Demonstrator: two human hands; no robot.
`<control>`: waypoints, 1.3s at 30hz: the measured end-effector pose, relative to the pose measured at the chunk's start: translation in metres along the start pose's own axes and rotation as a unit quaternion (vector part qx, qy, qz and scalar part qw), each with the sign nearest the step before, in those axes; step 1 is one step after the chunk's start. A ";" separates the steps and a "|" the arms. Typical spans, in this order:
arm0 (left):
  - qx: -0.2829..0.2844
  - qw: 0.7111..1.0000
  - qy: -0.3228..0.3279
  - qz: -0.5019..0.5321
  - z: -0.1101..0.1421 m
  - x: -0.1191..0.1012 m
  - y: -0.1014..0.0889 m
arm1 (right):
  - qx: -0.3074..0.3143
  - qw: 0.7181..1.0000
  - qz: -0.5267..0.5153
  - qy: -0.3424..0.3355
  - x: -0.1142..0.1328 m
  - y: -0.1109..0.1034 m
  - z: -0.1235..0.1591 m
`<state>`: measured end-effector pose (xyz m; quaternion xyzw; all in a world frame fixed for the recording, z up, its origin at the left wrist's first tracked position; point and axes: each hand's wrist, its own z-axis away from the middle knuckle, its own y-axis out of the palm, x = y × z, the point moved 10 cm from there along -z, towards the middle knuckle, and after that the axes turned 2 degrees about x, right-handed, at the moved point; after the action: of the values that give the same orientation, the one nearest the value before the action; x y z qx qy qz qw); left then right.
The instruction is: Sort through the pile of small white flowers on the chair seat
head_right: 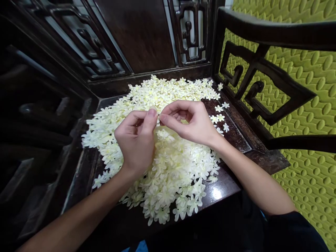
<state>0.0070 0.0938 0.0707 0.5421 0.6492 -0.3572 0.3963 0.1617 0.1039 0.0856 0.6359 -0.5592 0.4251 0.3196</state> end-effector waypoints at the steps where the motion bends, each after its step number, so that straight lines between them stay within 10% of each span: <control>1: -0.001 1.000 0.007 -0.003 0.000 -0.002 0.000 | 0.001 1.000 -0.009 0.000 0.000 0.001 0.000; 27: 0.014 1.000 0.004 0.001 0.002 -0.003 0.002 | -0.004 0.999 -0.006 0.033 -0.005 0.001 0.001; 39: 0.000 0.989 -0.103 0.102 -0.005 0.034 0.004 | 0.167 0.985 0.033 -0.032 0.009 0.030 0.011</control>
<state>0.0066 0.1127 0.0423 0.5657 0.5461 -0.3694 0.4952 0.1345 0.0857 0.0870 0.6750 -0.5111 0.5020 0.1763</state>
